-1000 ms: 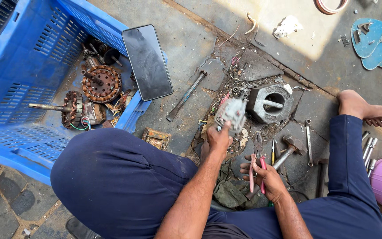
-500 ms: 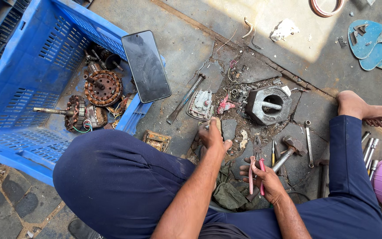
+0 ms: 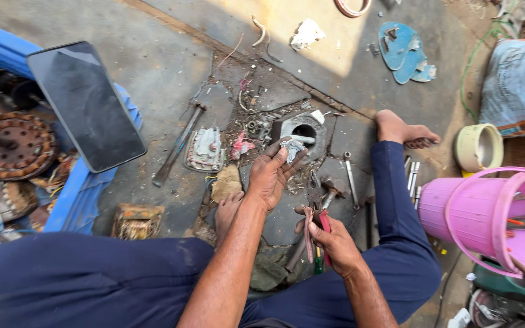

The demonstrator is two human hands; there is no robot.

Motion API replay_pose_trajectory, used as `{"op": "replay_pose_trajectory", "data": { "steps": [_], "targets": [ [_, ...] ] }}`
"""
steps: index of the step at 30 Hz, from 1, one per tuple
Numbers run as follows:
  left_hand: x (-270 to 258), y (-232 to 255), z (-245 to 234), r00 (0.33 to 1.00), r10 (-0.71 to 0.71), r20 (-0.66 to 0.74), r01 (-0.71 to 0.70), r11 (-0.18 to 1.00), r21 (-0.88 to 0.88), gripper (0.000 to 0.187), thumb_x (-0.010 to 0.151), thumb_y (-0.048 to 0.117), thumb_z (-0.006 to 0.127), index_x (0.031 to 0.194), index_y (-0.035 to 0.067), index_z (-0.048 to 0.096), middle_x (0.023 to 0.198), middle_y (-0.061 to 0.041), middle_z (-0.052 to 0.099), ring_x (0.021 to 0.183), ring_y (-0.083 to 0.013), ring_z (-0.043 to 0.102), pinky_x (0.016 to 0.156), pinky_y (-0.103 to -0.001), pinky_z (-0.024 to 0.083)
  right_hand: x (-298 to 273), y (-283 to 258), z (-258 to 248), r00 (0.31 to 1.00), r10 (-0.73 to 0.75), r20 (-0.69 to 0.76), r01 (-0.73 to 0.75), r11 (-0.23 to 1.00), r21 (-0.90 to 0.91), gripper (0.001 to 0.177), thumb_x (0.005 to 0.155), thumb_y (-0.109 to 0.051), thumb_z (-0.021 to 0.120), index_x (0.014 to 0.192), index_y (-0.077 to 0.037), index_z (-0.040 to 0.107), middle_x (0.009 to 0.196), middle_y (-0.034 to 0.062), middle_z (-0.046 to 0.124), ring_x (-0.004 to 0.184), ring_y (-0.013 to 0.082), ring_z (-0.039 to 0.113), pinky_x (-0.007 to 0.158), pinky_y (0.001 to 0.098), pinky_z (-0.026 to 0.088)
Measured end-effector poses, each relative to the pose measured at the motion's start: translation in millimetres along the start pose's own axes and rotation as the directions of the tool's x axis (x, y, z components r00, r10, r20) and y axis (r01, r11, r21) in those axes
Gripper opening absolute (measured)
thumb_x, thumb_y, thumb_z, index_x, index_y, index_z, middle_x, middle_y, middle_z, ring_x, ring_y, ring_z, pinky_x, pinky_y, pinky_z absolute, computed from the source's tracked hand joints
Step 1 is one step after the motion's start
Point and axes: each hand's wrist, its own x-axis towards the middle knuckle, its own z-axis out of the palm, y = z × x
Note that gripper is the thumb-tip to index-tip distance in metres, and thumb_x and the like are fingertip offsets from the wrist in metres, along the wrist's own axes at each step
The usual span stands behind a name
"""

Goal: The person sits on the floor and uses pliers and a hammer to work on a metal part placed in a vise. They repeatedly strike the part with the hammer and adjust it with pliers.

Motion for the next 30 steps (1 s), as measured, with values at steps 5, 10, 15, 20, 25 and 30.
{"op": "replay_pose_trajectory", "data": {
  "steps": [5,10,15,20,25,30],
  "targets": [
    [6.5,19.4,41.2,0.986,-0.045,0.16,0.054,0.997,-0.051,0.033,0.103,0.014,0.062,0.134,0.003,0.063,0.123,-0.014,0.072,0.117,-0.0284,0.07,0.103,-0.042,0.058,2.2,-41.4,5.0,0.998,-0.038,-0.055,0.034,0.997,-0.075,0.056,0.095,-0.029,0.067,0.142,0.001,0.061,0.089,0.0065,0.072,0.06,0.0074,0.043,0.051,0.022,0.036],
    [3.0,42.4,52.0,0.968,-0.007,0.251,0.022,0.998,-0.057,0.029,0.103,0.013,0.065,0.13,0.003,0.067,0.128,-0.014,0.071,0.119,-0.0263,0.069,0.105,-0.043,0.056,12.1,-66.6,23.1,0.994,-0.078,-0.082,0.067,0.989,-0.133,0.058,0.094,-0.03,0.067,0.14,0.004,0.06,0.093,0.009,0.074,0.064,0.0107,0.053,0.055,0.0247,0.044],
    [5.7,53.6,52.4,0.959,0.019,0.282,0.012,0.994,-0.106,0.031,0.102,0.01,0.066,0.132,0.003,0.067,0.131,-0.016,0.07,0.12,-0.024,0.068,0.107,-0.042,0.056,20.2,-76.3,37.6,0.995,-0.067,-0.08,0.054,0.986,-0.159,0.062,0.093,-0.031,0.069,0.142,0.005,0.058,0.099,0.0114,0.073,0.068,0.0139,0.06,0.062,0.0277,0.052],
    [7.2,60.6,50.6,0.974,0.0,0.227,0.02,0.996,-0.089,0.033,0.101,0.01,0.067,0.133,0.003,0.066,0.131,-0.015,0.071,0.118,-0.0232,0.068,0.103,-0.041,0.056,27.6,-78.0,46.6,0.987,-0.073,-0.141,0.042,0.977,-0.209,0.056,0.092,-0.026,0.067,0.14,0.002,0.057,0.102,0.0096,0.075,0.073,0.0129,0.062,0.066,0.0279,0.053],
    [7.2,66.3,51.2,0.976,0.013,0.219,0.008,0.996,-0.092,0.035,0.101,0.012,0.068,0.134,0.003,0.066,0.125,-0.014,0.072,0.111,-0.0234,0.072,0.099,-0.041,0.059,32.2,-76.8,47.9,0.958,-0.164,-0.236,0.037,0.884,-0.465,0.035,0.099,-0.022,0.064,0.123,0.003,0.068,0.083,0.004,0.064,0.074,0.0108,0.059,0.067,0.028,0.053],
    [10.0,68.0,53.5,0.986,0.036,0.163,-0.052,0.994,0.096,0.044,0.096,0.009,0.068,0.139,0.006,0.061,0.12,-0.008,0.074,0.1,-0.0123,0.071,0.092,-0.031,0.06,35.4,-76.5,47.2,0.942,-0.14,-0.304,-0.037,0.859,-0.511,0.03,0.098,-0.023,0.065,0.118,0.0,0.069,0.078,0.0029,0.06,0.072,0.0109,0.057,0.065,0.0285,0.051]
  ]
}}
